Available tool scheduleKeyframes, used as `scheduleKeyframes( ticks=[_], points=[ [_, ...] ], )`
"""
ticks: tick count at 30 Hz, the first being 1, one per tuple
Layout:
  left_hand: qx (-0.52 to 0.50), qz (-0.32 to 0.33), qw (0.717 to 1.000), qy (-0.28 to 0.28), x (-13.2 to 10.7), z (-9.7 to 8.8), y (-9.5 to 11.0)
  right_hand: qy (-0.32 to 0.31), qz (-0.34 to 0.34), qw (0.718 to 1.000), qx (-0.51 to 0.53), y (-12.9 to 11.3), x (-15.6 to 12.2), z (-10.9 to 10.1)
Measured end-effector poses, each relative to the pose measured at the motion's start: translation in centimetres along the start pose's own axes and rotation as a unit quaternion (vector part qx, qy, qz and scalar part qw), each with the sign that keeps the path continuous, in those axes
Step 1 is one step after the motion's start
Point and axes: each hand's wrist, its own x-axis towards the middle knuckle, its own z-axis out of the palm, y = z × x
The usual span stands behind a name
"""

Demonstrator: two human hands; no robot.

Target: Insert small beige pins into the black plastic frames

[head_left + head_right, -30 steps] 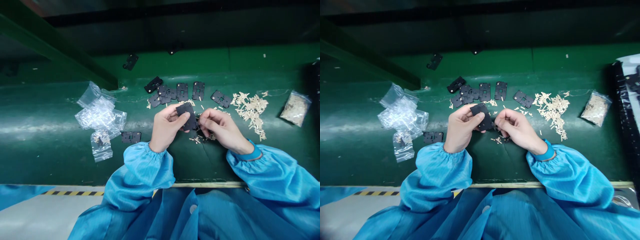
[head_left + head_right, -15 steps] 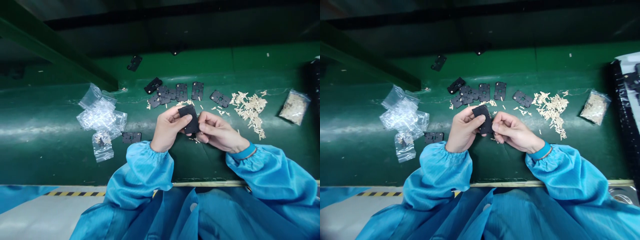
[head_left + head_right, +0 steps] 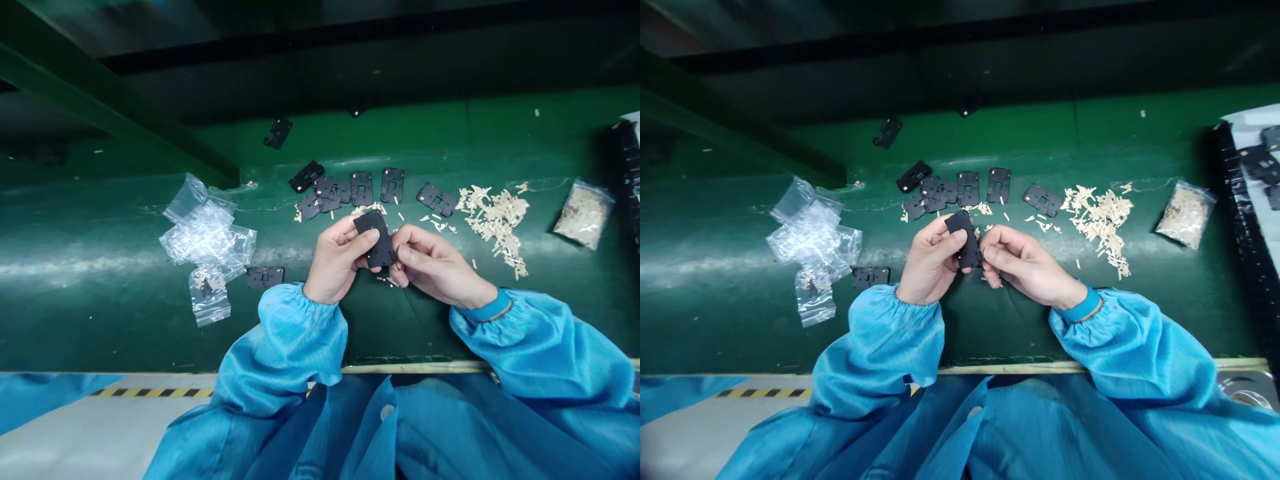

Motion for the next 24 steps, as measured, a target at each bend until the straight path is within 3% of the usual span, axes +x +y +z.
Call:
scheduleKeyframes(
  ticks=[11,24],
  points=[
    [0.027,0.021,0.999,0.014,0.01,0.09,-0.03,0.017,-0.006,0.998,-0.063,0.13,-0.02,-0.29],
    [-0.020,-0.050,0.998,-0.036,0.04,-0.03,-0.06,-0.043,-0.018,0.998,-0.044,0.18,-0.14,-0.81]
  ],
)
